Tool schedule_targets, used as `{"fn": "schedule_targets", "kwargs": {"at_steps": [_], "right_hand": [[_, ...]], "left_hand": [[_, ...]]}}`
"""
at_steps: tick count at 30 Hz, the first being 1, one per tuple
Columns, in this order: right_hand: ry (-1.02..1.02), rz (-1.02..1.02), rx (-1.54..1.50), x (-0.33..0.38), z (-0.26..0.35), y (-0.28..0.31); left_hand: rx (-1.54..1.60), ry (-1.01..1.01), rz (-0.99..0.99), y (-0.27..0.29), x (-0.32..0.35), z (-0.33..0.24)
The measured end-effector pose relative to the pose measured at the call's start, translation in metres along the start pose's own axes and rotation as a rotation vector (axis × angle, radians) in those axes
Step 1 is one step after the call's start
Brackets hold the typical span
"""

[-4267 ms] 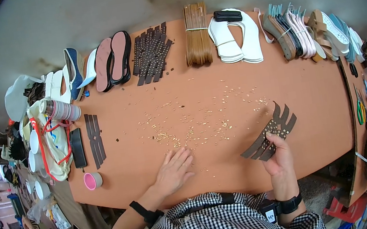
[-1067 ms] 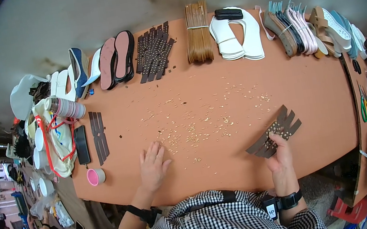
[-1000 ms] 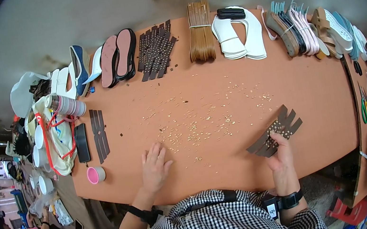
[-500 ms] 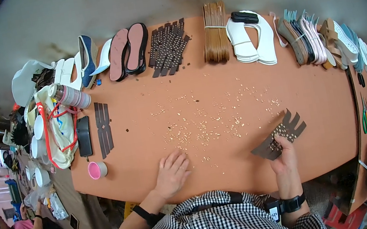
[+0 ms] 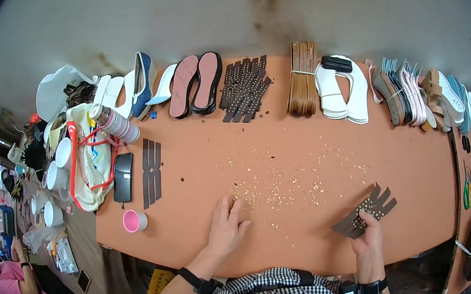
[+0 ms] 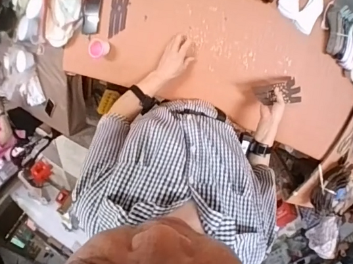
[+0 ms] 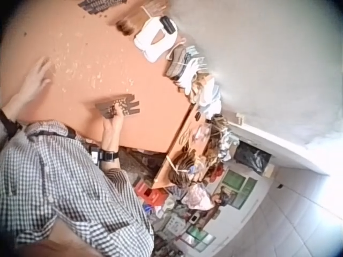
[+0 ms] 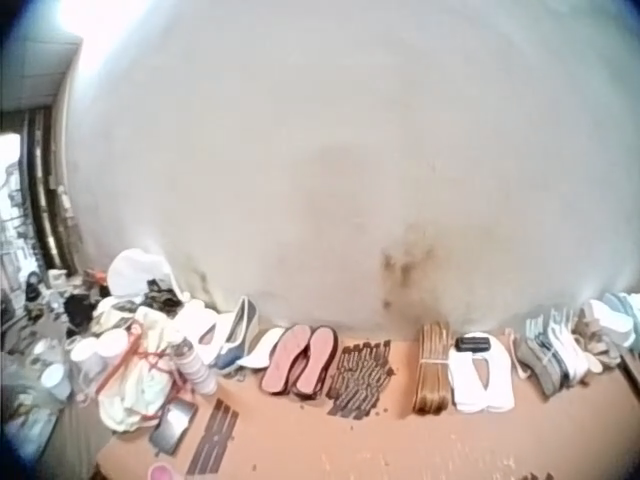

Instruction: The recorder is applying small decorative beads or components to shoe upper straps on a workbench.

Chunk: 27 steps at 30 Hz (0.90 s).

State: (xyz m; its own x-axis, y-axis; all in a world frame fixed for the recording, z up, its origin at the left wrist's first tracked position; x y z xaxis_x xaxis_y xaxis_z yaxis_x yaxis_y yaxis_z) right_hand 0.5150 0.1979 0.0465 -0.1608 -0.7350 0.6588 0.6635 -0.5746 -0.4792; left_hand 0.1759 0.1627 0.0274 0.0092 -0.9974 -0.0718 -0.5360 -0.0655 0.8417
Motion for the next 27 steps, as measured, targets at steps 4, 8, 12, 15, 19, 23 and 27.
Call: {"fn": "schedule_targets", "kwargs": {"at_steps": [4, 8, 12, 15, 19, 23, 27], "right_hand": [[0.003, 0.059, 0.014, 0.009, 0.001, -0.001], [-0.033, -0.018, -0.024, 0.002, -0.003, 0.014], [-0.057, -0.015, -0.081, 0.001, -0.009, 0.022], [-0.12, 0.059, -0.154, -0.001, -0.012, 0.025], [-0.066, 0.061, -0.199, -0.01, -0.01, 0.04], [0.021, 0.073, -0.166, 0.019, 0.006, 0.022], [0.076, 0.017, -0.192, 0.036, 0.01, 0.034]], "left_hand": [[-0.015, -0.051, 0.041, -0.004, 0.01, -0.018], [-0.023, -0.064, 0.02, -0.002, 0.025, -0.028], [0.036, -0.033, -0.002, -0.001, 0.047, -0.035], [0.061, 0.05, 0.021, 0.007, 0.065, -0.039], [0.394, 0.281, 0.194, 0.022, 0.078, -0.037], [0.943, 0.576, 0.599, 0.003, 0.076, -0.026], [1.105, 0.418, 1.024, -0.03, 0.054, -0.058]]}}
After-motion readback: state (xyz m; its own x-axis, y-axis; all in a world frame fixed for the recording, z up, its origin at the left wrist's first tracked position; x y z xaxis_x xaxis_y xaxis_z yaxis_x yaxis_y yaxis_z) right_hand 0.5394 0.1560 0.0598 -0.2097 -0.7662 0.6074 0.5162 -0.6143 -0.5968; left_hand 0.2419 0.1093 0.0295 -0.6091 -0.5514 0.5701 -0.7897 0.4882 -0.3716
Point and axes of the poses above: each hand's wrist, its own x-axis away from the middle knuckle, its own y-axis out of the back of the hand, z = x × y, the point moved 2 cm from there along -x, towards the middle knuckle, and after that the axes turned 1 degree about y, right-handed, at the moved point
